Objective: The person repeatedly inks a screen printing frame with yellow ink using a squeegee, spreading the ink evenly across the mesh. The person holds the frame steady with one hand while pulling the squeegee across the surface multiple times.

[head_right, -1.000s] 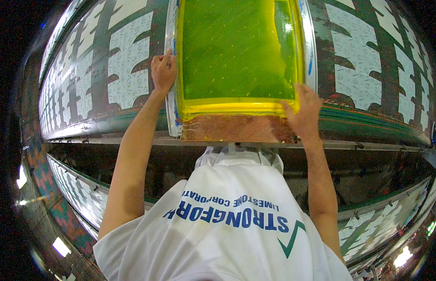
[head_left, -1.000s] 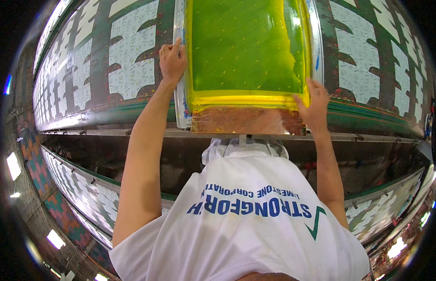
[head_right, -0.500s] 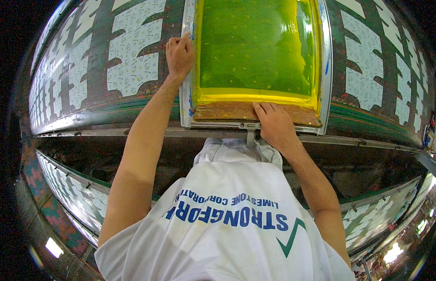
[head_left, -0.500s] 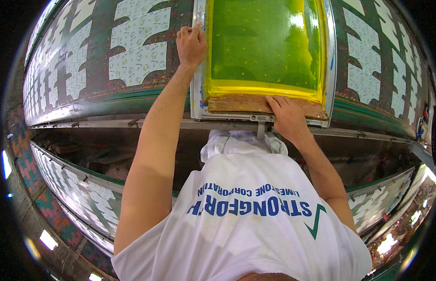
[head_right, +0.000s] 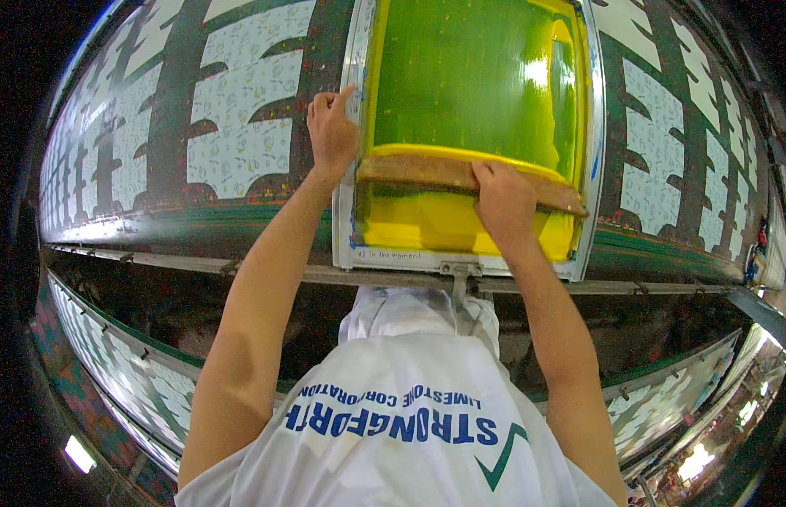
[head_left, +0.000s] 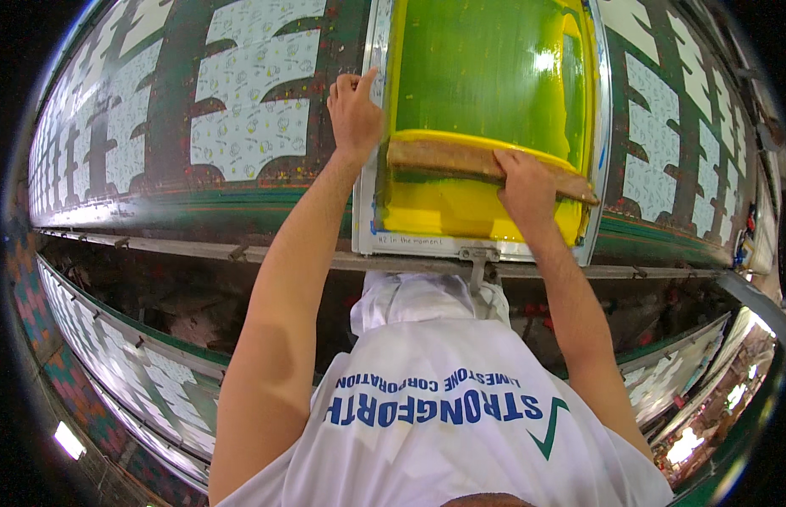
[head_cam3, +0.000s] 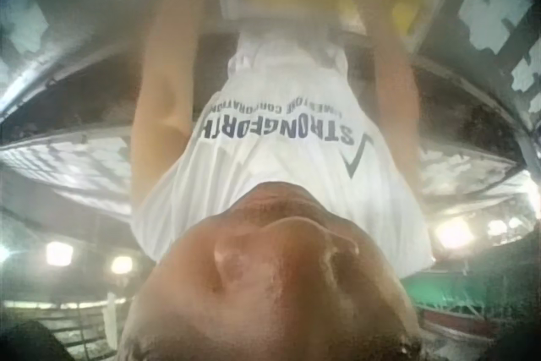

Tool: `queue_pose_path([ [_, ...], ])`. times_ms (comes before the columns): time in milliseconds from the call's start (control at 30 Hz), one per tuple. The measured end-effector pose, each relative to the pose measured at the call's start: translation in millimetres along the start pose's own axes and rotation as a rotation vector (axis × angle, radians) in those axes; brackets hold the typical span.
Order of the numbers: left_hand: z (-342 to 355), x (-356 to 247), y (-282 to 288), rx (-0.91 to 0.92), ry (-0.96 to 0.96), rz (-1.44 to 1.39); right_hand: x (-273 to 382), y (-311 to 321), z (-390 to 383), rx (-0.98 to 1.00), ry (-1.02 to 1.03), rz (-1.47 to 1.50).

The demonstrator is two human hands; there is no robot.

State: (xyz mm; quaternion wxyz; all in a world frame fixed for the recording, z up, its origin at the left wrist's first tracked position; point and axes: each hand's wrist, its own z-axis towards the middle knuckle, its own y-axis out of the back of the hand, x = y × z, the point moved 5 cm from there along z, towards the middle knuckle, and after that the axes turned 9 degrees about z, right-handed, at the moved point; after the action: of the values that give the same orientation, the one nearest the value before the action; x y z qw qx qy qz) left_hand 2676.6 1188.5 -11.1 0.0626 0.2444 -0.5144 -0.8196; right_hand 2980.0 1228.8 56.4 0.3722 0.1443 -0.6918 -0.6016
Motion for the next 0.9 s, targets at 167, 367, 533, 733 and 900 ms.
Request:
queue_pose_path([
  [167, 1, -2, 1, 0.071, 0.039, 0.012, -45, 2, 114, 0.044, -0.064, -0.052],
  [367, 1, -2, 0, 0.058, 0.024, 0.065, -95, 6, 250, -0.058, 0.095, -0.196],
  [533, 2, -8, 5, 0.021, -0.03, 0.144, -116, 28, 338, -0.033, 0.038, -0.163],
  [733, 2, -11, 5, 0.019, -0.035, 0.203, -116, 31, 350, -0.076, 0.108, -0.129],
  [900, 1, -14, 7, 0.029, -0.045, 0.248, -110, 18, 310, -0.036, 0.127, -0.109],
])
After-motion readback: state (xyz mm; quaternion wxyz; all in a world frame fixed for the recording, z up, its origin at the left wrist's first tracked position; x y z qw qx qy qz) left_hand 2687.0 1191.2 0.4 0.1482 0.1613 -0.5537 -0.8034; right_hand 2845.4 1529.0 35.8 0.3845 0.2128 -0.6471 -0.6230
